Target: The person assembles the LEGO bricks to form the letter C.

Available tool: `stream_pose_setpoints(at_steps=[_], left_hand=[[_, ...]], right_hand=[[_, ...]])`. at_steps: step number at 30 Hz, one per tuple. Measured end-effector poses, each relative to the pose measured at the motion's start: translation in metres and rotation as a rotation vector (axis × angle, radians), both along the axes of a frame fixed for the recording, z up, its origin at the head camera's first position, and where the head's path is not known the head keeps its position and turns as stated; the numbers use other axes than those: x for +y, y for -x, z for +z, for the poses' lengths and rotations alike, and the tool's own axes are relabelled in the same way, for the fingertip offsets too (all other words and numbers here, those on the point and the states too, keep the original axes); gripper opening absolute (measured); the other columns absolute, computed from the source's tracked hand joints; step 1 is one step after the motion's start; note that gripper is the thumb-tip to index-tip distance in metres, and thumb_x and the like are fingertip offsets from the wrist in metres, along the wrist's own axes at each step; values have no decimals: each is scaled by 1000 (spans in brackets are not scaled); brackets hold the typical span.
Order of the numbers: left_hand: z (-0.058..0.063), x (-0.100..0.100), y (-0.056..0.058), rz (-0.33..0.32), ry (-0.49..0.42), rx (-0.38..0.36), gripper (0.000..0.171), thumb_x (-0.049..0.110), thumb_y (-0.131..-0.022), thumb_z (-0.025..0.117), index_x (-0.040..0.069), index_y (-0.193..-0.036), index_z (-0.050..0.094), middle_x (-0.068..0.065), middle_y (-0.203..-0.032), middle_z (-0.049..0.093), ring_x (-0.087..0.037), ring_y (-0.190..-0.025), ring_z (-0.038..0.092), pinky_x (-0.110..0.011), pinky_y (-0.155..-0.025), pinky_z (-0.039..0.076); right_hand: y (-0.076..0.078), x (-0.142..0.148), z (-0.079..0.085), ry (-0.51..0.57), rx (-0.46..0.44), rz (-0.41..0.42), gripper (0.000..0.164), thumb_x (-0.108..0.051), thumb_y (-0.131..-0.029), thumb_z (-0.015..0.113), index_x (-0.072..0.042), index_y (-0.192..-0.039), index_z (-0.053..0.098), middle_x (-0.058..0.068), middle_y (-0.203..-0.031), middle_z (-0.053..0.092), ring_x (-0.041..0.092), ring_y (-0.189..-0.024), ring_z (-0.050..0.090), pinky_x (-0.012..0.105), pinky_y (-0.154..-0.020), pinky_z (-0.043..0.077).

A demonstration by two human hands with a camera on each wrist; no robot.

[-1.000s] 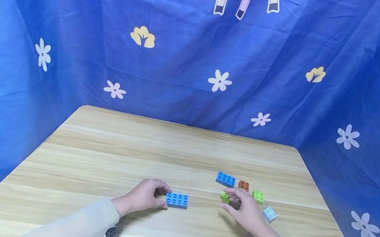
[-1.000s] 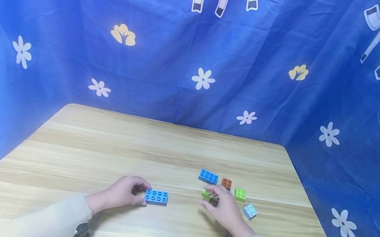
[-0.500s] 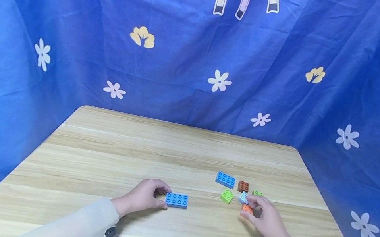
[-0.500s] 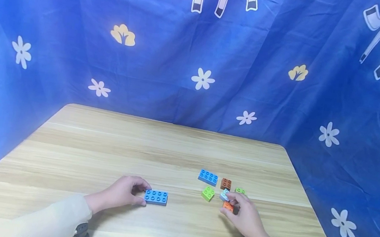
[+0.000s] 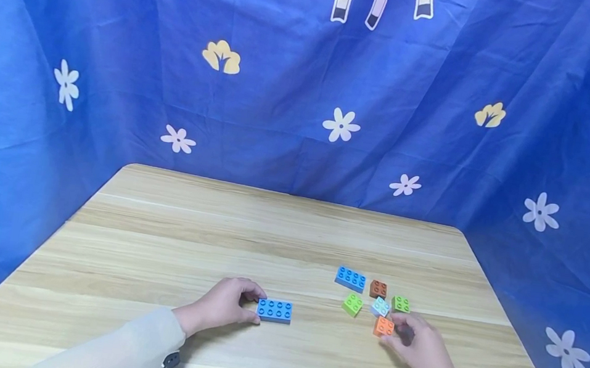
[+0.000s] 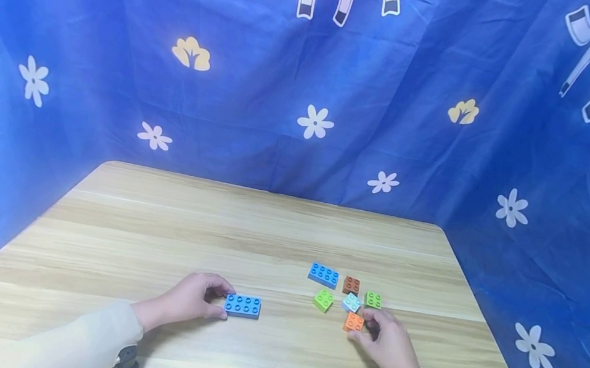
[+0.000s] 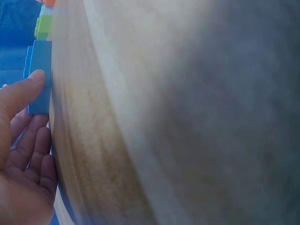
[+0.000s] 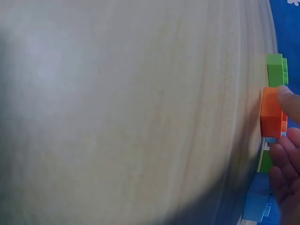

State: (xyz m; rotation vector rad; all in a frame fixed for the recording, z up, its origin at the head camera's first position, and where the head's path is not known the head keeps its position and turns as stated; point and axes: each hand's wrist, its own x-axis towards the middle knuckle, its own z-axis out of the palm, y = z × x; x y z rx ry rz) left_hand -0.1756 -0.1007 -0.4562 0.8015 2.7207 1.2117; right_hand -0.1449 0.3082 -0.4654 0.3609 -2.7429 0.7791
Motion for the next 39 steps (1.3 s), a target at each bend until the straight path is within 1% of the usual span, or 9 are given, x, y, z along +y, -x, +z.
stream_pose_setpoints(at_steps=[4, 8, 15, 20, 23, 27, 30, 35, 39], left_hand=[[0, 0, 0, 1, 3, -2, 36, 18, -67, 86, 9, -99, 70, 5, -93, 65, -16, -84, 60, -32, -78, 52], [0, 0, -1, 2, 1, -9, 36, 17, -68, 86, 9, -99, 70, 6, -93, 65, -14, -84, 59, -30, -77, 52], [1, 0, 0, -2, 1, -2, 35, 17, -68, 85, 9, -98, 70, 6, -92, 65, -14, -84, 59, -30, -78, 52], [1, 0, -1, 6, 7, -11, 35, 18, -68, 85, 10, -99, 70, 7, -93, 65, -12, -85, 59, -30, -79, 51], [1, -1, 0, 7, 8, -12, 35, 18, -68, 85, 10, -99, 70, 7, -93, 65, -12, -85, 59, -30, -79, 51], [1, -1, 0, 1, 10, -3, 35, 19, -69, 85, 10, -99, 70, 6, -93, 65, -14, -85, 60, -31, -79, 51], [2, -1, 0, -5, 7, 2, 35, 19, -68, 85, 10, -98, 70, 5, -93, 66, -15, -85, 60, -32, -79, 52], [2, -1, -1, -6, 5, -1, 35, 19, -68, 85, 10, -98, 70, 6, -93, 65, -15, -85, 59, -32, -79, 51], [2, -1, -1, -9, 7, 7, 35, 19, -68, 85, 10, -98, 70, 6, -92, 65, -15, -85, 60, -31, -79, 51]], right_hand=[[-1, -2, 0, -15, -47, -22, 43, -23, -67, 87, -7, -103, 69, 0, -96, 67, 14, -82, 64, 30, -73, 55], [-2, -3, 1, -22, -52, -22, 42, -23, -68, 86, -6, -103, 69, 0, -94, 66, 14, -80, 63, 28, -70, 55], [-1, -3, 0, -43, 26, 3, 38, -19, -66, 87, -9, -99, 69, -4, -89, 65, 10, -75, 61, 27, -66, 55], [2, -5, 5, -55, 70, 16, 37, -18, -66, 87, -11, -98, 68, -5, -87, 64, 10, -71, 61, 26, -62, 54], [6, -10, 9, -55, 88, 36, 39, -18, -66, 87, -11, -99, 68, -7, -85, 64, 9, -71, 62, 26, -62, 54], [11, -21, 13, -45, 114, 69, 41, -19, -66, 87, -11, -100, 68, -8, -81, 61, 8, -70, 59, 25, -62, 53], [14, -32, 15, -30, 109, 85, 41, -21, -66, 87, -12, -101, 68, -8, -82, 62, 9, -70, 57, 24, -61, 51], [20, -55, 18, 2, 63, 129, 40, -25, -70, 85, -14, -104, 68, -8, -92, 65, 11, -77, 59, 26, -65, 50], [23, -74, 20, 24, 29, 186, 40, -27, -72, 83, -13, -107, 67, -10, -94, 64, 12, -82, 61, 28, -70, 52]])
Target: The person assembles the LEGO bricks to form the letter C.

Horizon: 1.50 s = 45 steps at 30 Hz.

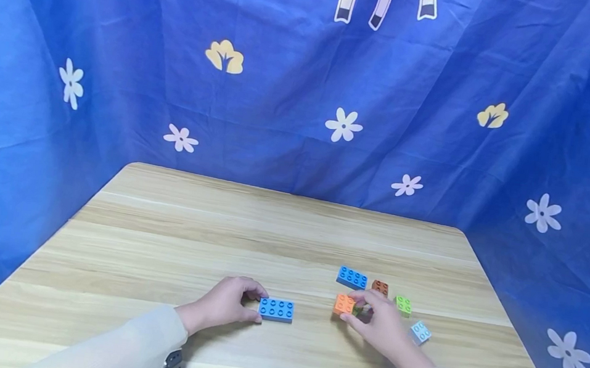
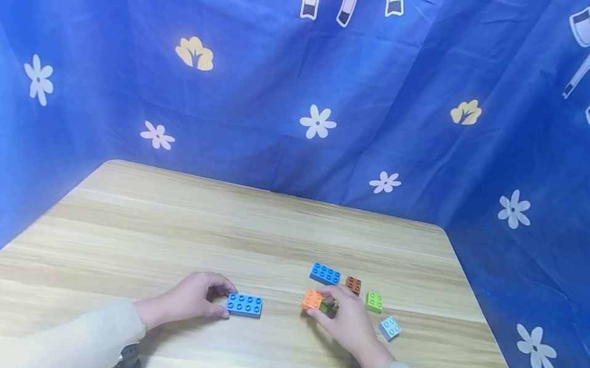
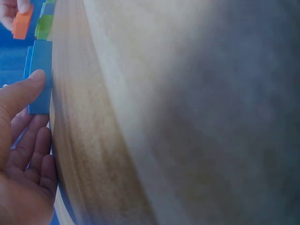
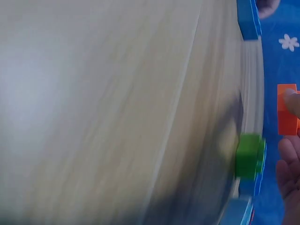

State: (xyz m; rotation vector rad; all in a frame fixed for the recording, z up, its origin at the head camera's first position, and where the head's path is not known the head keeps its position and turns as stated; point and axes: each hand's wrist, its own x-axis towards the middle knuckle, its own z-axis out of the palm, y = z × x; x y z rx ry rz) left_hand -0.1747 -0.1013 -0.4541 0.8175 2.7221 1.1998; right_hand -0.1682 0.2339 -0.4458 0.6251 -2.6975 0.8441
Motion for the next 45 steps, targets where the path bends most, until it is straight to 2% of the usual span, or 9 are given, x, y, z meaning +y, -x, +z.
stream_pose_setpoints(at_steps=[10, 20, 33, 39, 45], left_hand=[[2, 0, -1, 2, 8, -2, 35, 18, -68, 85, 9, -98, 70, 5, -94, 66, -16, -85, 60, -32, -78, 52], [2, 0, -1, -6, -5, -8, 34, 17, -69, 85, 9, -98, 70, 5, -93, 66, -17, -85, 60, -33, -78, 52], [0, 0, 1, -8, -20, 4, 33, 14, -68, 85, 8, -96, 69, 7, -88, 63, -16, -82, 58, -31, -74, 50], [-1, 0, 1, -15, -32, 8, 34, 14, -67, 86, 9, -96, 70, 9, -87, 63, -14, -81, 59, -31, -75, 51], [-1, 0, 1, -14, -28, 12, 35, 15, -67, 86, 9, -97, 70, 9, -87, 62, -13, -81, 58, -30, -75, 50]], right_hand=[[4, -47, 1, 13, -79, 132, 41, -36, -78, 77, -16, -112, 65, -13, -101, 61, 6, -88, 58, 26, -74, 52], [8, -82, -1, 39, -77, 259, 39, -32, -79, 77, -14, -112, 65, -11, -100, 61, 8, -90, 58, 26, -77, 52], [9, -114, -2, 39, -91, 318, 40, -34, -79, 78, -14, -112, 65, -7, -103, 62, 8, -93, 58, 24, -82, 50], [11, -121, -4, 18, -90, 327, 42, -38, -80, 76, -14, -113, 65, -8, -105, 62, 6, -96, 57, 24, -87, 49], [14, -124, -6, 34, -87, 332, 41, -38, -80, 76, -15, -113, 66, -9, -104, 63, 5, -94, 58, 23, -84, 49]])
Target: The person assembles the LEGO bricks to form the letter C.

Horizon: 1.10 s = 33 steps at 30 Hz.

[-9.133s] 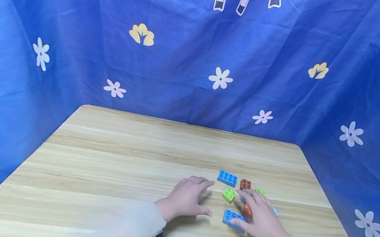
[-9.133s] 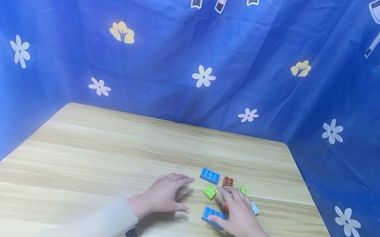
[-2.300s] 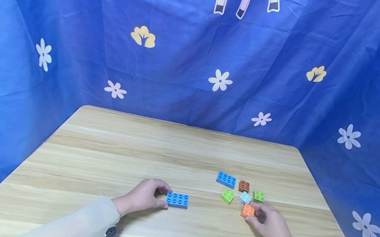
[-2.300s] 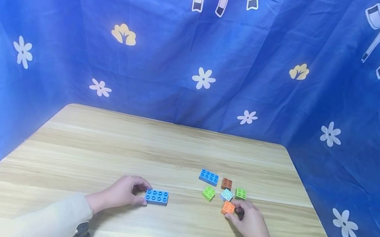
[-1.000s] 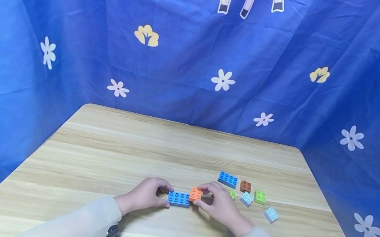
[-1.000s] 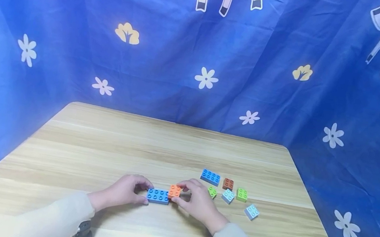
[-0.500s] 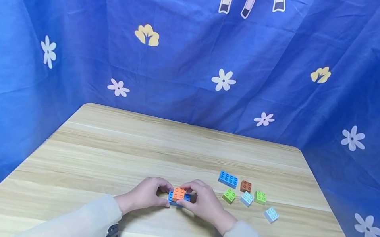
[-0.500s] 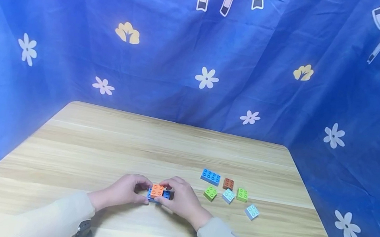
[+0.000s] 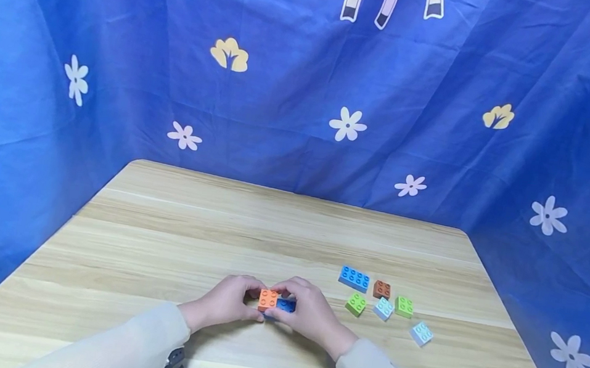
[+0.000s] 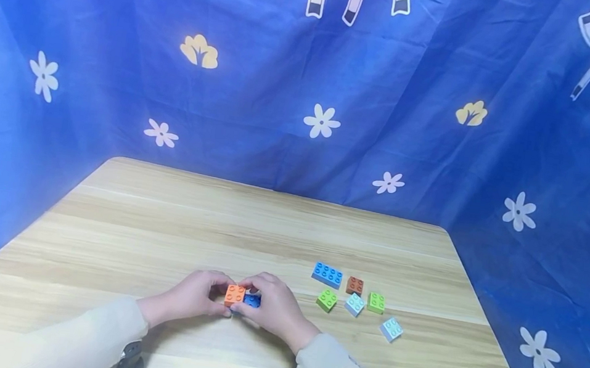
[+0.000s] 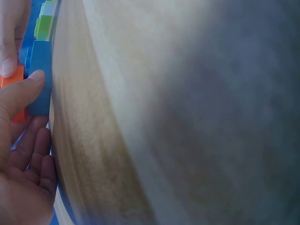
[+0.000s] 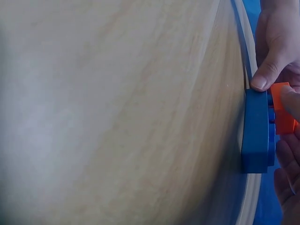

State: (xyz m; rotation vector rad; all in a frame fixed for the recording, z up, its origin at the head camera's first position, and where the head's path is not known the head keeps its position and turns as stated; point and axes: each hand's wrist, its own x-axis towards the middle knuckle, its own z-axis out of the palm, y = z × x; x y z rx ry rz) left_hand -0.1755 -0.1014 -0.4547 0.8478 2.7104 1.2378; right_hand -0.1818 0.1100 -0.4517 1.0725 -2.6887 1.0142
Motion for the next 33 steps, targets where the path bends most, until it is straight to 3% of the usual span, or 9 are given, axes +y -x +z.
stream_pose_setpoints(at_steps=[12, 33], left_hand=[[0, 1, -1, -9, 54, 92, 36, 16, -68, 85, 8, -100, 70, 1, -94, 67, -13, -84, 60, -30, -75, 50], [0, 1, -2, -5, 46, 95, 34, 15, -68, 85, 8, -97, 70, 3, -91, 67, -11, -82, 60, -28, -73, 49]], right_hand=[[1, -8, -3, 19, -6, 11, 40, -35, -78, 78, -16, -111, 66, -10, -100, 63, 4, -92, 58, 22, -84, 49], [0, -10, -6, 71, -23, -10, 40, -34, -74, 80, -15, -108, 69, -9, -98, 65, 4, -90, 58, 21, -82, 49]])
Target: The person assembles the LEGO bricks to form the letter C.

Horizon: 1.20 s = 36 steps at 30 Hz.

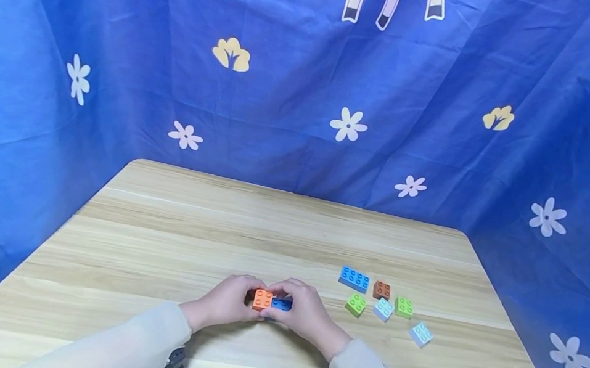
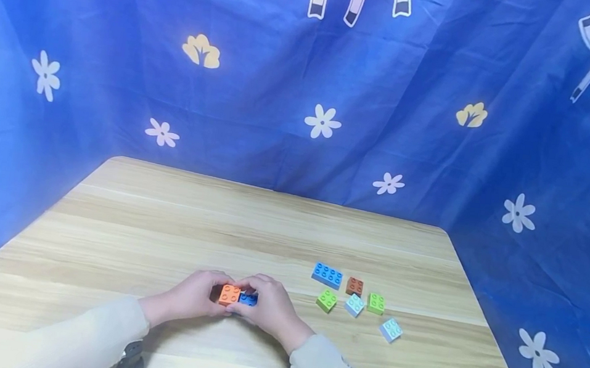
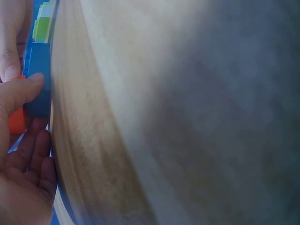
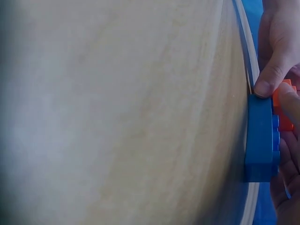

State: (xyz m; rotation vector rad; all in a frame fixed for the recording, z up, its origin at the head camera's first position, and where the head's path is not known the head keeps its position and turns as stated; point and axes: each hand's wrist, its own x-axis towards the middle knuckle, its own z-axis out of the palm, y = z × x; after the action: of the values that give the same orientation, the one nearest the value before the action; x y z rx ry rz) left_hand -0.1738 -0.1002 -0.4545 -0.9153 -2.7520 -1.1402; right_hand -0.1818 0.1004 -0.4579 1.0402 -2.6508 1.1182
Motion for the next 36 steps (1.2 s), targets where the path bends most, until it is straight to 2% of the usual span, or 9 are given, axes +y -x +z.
stream_pose_setpoints(at_steps=[6, 10, 14, 19, 28, 32, 36], left_hand=[[0, 0, 1, 2, 5, -11, 35, 15, -67, 85, 8, -98, 70, 2, -92, 67, -12, -83, 60, -29, -75, 50], [1, -3, 1, -1, -5, -64, 36, 17, -68, 85, 9, -100, 70, 4, -94, 66, -12, -84, 60, -30, -76, 50], [1, -8, 2, -20, -53, -124, 36, 17, -70, 84, 9, -102, 69, 6, -94, 66, -12, -86, 59, -33, -80, 50], [0, -14, 2, -33, -122, -162, 37, 17, -71, 83, 8, -104, 68, 6, -94, 66, -13, -86, 61, -34, -82, 51], [4, -17, -1, -16, -206, -187, 33, 11, -73, 81, 5, -103, 68, 1, -95, 68, -19, -87, 64, -34, -82, 53], [4, -17, -2, -14, -204, -174, 32, 9, -73, 81, 4, -102, 68, 1, -93, 67, -22, -86, 64, -34, -80, 54], [4, -17, -2, -7, -191, -182, 32, 10, -73, 81, 5, -102, 68, 2, -94, 67, -19, -87, 64, -33, -82, 53]], right_hand=[[0, -1, 1, -17, 11, -2, 39, -34, -75, 80, -15, -107, 69, -8, -99, 66, 4, -90, 59, 21, -82, 49], [1, -1, 0, -19, 18, -6, 40, -34, -74, 81, -14, -106, 70, -8, -99, 66, 4, -90, 59, 21, -82, 49], [1, 0, -1, -18, 15, -12, 42, -37, -72, 81, -15, -106, 70, -8, -98, 66, 3, -90, 59, 21, -82, 49], [2, 0, -2, -6, 13, -9, 43, -38, -72, 80, -15, -106, 70, -8, -98, 66, 3, -89, 59, 21, -82, 49], [0, 0, 0, -5, 1, -21, 43, -38, -72, 80, -14, -106, 70, -8, -98, 66, 4, -89, 59, 22, -83, 49], [-1, -1, -1, 3, -8, -22, 43, -35, -72, 82, -14, -108, 69, -9, -98, 64, 4, -88, 58, 21, -81, 49], [-2, 1, -3, 22, -45, -22, 47, -37, -73, 81, -15, -111, 66, -9, -102, 63, 6, -90, 58, 23, -82, 49]])
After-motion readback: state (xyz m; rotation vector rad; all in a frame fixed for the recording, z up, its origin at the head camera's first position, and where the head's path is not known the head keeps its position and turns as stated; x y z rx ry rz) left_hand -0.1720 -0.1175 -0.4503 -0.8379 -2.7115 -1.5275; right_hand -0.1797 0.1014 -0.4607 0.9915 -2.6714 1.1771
